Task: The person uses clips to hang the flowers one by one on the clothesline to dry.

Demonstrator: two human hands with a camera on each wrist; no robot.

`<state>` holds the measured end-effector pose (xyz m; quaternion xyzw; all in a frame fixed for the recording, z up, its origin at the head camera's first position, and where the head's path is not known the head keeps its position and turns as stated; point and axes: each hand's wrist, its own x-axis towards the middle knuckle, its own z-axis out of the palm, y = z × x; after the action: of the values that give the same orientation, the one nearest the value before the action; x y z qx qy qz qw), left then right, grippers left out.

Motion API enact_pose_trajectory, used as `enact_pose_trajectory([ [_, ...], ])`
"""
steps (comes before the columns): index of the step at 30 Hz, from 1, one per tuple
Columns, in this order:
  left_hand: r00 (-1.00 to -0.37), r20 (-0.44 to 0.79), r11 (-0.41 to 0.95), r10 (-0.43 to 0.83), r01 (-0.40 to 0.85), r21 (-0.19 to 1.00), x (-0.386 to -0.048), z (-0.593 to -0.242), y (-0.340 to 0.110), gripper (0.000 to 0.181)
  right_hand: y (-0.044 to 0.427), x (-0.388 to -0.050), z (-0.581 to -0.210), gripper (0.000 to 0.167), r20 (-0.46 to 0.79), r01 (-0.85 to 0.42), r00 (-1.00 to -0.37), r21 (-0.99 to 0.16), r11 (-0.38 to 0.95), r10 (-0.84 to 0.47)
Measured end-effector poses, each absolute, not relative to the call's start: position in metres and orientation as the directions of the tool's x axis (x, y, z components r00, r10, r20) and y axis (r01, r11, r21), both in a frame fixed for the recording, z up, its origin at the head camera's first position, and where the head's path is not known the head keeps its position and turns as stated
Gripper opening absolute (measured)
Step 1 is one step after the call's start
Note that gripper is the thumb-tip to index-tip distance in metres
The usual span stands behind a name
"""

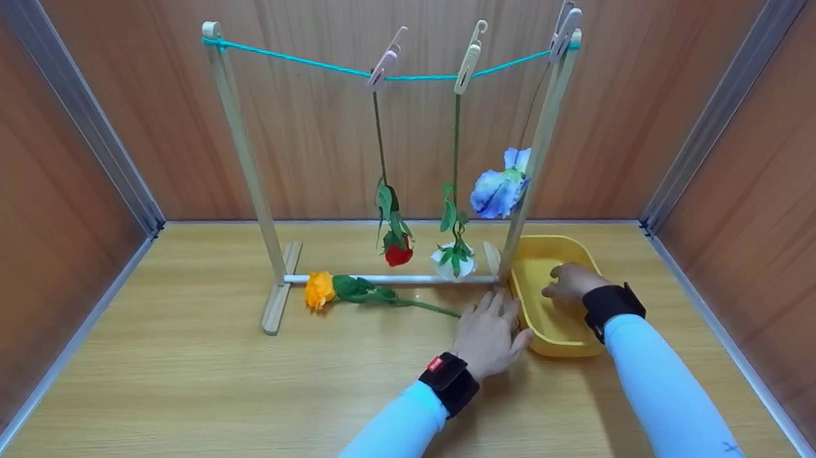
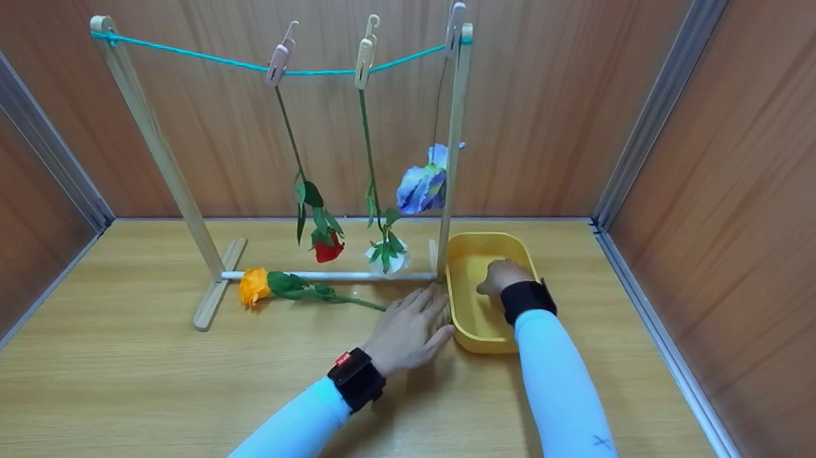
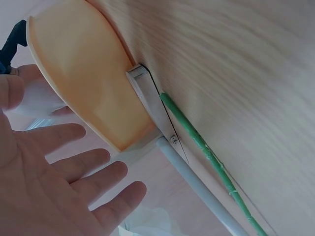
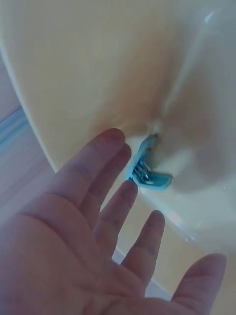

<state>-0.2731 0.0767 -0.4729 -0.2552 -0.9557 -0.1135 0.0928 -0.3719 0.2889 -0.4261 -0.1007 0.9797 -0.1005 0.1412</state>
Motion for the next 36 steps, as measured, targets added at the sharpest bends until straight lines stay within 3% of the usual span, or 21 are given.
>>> enact_pose_trajectory([
  [8, -0.858, 0.221, 0.851, 0.463, 0.500, 0.159, -0.273, -0.472, 0.078, 0.062, 0.287, -0.374, -0.428, 0.029, -0.289, -0.173, -0.929, -0.211, 0.962, -0.231],
  [14, -0.858, 0.226, 0.853, 0.461, 0.498, 0.154, -0.273, -0.474, 0.076, 0.062, 0.289, -0.378, -0.432, 0.037, -0.303, -0.158, -0.924, -0.256, 0.954, -0.234],
  [21, -0.859, 0.232, 0.855, 0.456, 0.495, 0.153, -0.272, -0.473, 0.072, 0.061, 0.288, -0.384, -0.431, 0.039, -0.297, -0.172, -0.925, -0.229, 0.958, -0.237],
  [26, -0.855, 0.251, 0.852, 0.453, 0.499, 0.160, -0.270, -0.472, 0.066, 0.060, 0.287, -0.384, -0.420, 0.032, -0.248, -0.193, -0.935, -0.241, 0.951, -0.253],
  [36, -0.849, 0.293, 0.819, 0.441, 0.514, 0.257, -0.268, -0.469, 0.057, 0.056, 0.281, -0.366, -0.385, 0.037, -0.116, -0.222, -0.952, -0.371, 0.902, -0.283],
])
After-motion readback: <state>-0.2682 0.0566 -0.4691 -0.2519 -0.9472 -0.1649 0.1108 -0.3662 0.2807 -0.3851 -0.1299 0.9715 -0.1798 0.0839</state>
